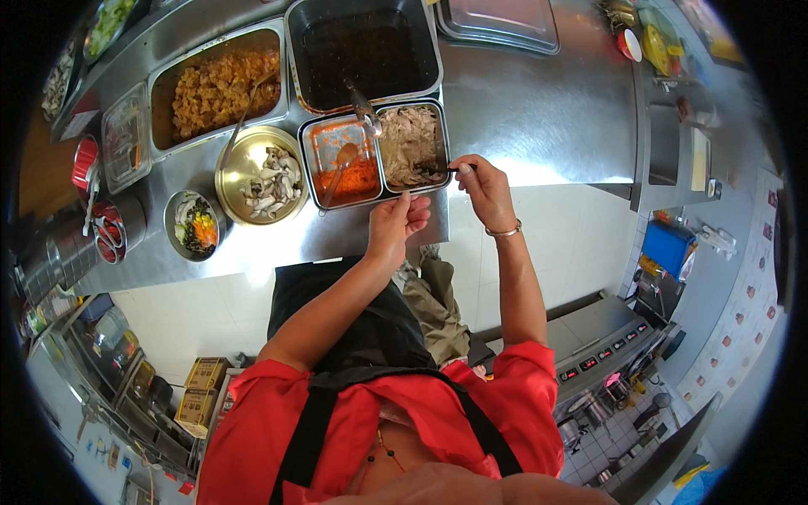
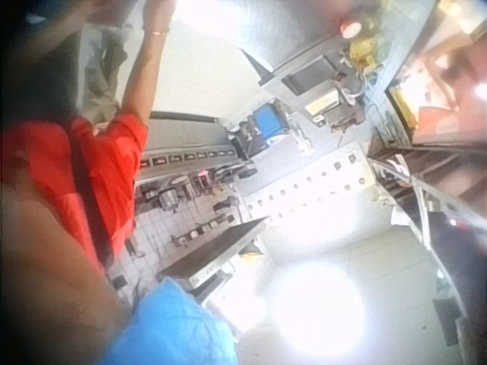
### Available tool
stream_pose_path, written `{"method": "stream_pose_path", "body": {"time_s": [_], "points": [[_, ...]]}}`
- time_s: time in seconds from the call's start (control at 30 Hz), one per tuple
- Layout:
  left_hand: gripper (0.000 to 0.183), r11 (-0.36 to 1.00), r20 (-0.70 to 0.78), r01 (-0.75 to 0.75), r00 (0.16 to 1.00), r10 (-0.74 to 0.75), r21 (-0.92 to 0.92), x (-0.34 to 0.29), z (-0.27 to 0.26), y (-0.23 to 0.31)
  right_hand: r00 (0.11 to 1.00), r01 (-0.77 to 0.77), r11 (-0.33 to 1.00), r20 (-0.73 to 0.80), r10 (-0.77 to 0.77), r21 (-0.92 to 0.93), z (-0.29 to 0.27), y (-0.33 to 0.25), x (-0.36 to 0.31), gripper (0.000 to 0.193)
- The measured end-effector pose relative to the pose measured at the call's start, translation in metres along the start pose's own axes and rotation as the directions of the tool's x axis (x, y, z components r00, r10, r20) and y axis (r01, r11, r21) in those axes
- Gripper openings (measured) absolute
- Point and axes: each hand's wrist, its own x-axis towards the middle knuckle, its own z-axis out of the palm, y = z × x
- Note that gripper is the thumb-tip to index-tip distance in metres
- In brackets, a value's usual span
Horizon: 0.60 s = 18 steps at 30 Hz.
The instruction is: The person assembles a bowl of bibimbap by adding various ingredients including rice, vegetables, meat, and sauce from stainless steel containers. They then place the completed bowl into a cabinet and cover a tray of fried eggs.
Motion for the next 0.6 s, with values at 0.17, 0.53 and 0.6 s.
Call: {"method": "stream_pose_path", "body": {"time_s": [0.17,0.53,0.6], "points": [[0.028,1.000,-0.001,0.000,1.000,0.000,0.011,0.001,-0.001,-0.001,0.992,-0.123,0.989,0.025,0.121,0.081,0.009,0.007,0.002,0.019],[0.037,0.999,0.020,0.040,0.999,-0.040,-0.018,-0.001,-0.002,0.007,0.985,-0.136,0.948,-0.063,0.160,0.287,0.013,0.024,0.002,0.019],[0.038,0.999,0.024,0.038,0.999,-0.038,-0.013,0.000,-0.002,0.005,0.989,-0.137,0.950,-0.023,0.149,0.280,0.018,0.024,0.001,0.020]]}}
